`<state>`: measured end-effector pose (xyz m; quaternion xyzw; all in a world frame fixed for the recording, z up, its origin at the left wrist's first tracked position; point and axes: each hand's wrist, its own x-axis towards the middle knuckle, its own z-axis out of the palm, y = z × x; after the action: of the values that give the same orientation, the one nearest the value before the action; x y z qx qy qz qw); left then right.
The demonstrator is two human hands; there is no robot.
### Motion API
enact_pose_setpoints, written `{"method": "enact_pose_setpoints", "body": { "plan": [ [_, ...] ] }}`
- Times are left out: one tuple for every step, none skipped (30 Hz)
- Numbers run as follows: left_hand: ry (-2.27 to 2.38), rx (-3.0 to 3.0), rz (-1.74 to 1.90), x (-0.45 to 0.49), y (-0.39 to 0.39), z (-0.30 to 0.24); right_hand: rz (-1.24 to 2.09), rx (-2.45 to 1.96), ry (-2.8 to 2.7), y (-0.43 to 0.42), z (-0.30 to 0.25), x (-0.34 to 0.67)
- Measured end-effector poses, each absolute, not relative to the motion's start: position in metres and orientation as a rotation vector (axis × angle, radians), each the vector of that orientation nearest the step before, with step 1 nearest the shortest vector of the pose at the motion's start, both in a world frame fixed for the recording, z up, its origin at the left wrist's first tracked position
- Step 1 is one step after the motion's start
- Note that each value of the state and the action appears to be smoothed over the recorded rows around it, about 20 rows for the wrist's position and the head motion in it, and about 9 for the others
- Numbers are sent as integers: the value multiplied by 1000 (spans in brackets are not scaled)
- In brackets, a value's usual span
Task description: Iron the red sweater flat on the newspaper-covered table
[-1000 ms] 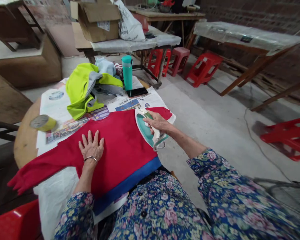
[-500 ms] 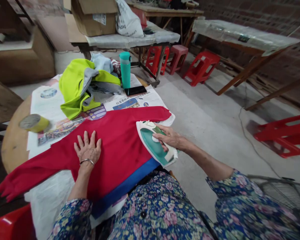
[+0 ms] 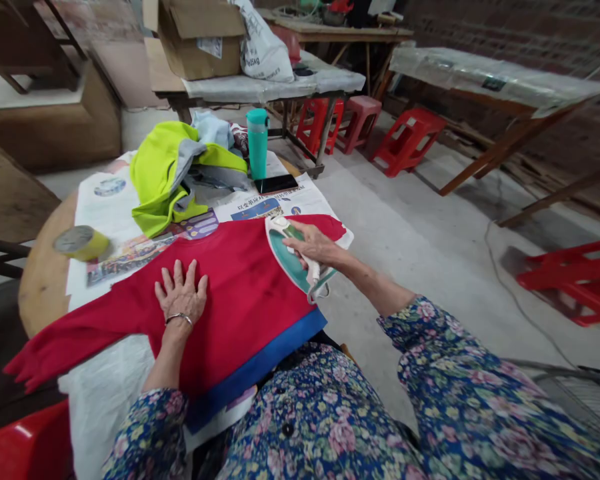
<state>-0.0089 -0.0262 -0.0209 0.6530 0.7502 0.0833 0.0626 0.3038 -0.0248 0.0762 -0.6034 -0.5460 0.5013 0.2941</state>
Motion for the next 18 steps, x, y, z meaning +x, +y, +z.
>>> {"method": "enact_pose_setpoints", "body": {
  "plan": [
    [2270, 1973, 253, -9, -26, -21, 1378, -1580, -1500, -35, 74, 304],
    [2273, 1971, 252, -9, -26, -21, 1429, -1543, -1542, -45, 72, 304],
    [2276, 1969, 250, -9, -26, -21, 1481, -1499, -1578, -56, 70, 304],
    [2282, 1966, 248, -9, -26, -21, 1528, -1455, -1606, -68, 68, 305],
    [2287, 1963, 245, -9, -26, -20, 1571, -1417, -1622, -79, 66, 306],
    [2291, 1961, 242, -9, -26, -20, 1611, -1396, -1623, -89, 64, 308],
    [2295, 1959, 239, -9, -26, -20, 1642, -1397, -1607, -98, 63, 310],
    [2297, 1958, 237, -9, -26, -19, 1663, -1416, -1582, -107, 62, 314],
    [2295, 1958, 233, -9, -26, -19, 1672, -1444, -1550, -114, 61, 318],
    [2292, 1960, 230, -9, -26, -19, 1665, -1477, -1513, -120, 61, 323],
    [2289, 1963, 229, -10, -25, -19, 1644, -1510, -1476, -124, 61, 328],
    [2287, 1965, 230, -10, -25, -19, 1611, -1540, -1438, -127, 61, 334],
    [2286, 1967, 231, -10, -25, -19, 1571, -1567, -1398, -128, 61, 339],
    [2286, 1966, 230, -10, -25, -19, 1527, -1592, -1355, -128, 61, 345],
    [2287, 1965, 231, -11, -25, -20, 1483, -1612, -1314, -126, 62, 349],
    [2289, 1964, 231, -11, -25, -21, 1441, -1626, -1273, -123, 62, 353],
    [2288, 1964, 231, -11, -25, -21, 1403, -1634, -1233, -117, 62, 356],
    [2288, 1965, 231, -11, -25, -22, 1367, -1640, -1193, -111, 63, 358]
  ]
}}
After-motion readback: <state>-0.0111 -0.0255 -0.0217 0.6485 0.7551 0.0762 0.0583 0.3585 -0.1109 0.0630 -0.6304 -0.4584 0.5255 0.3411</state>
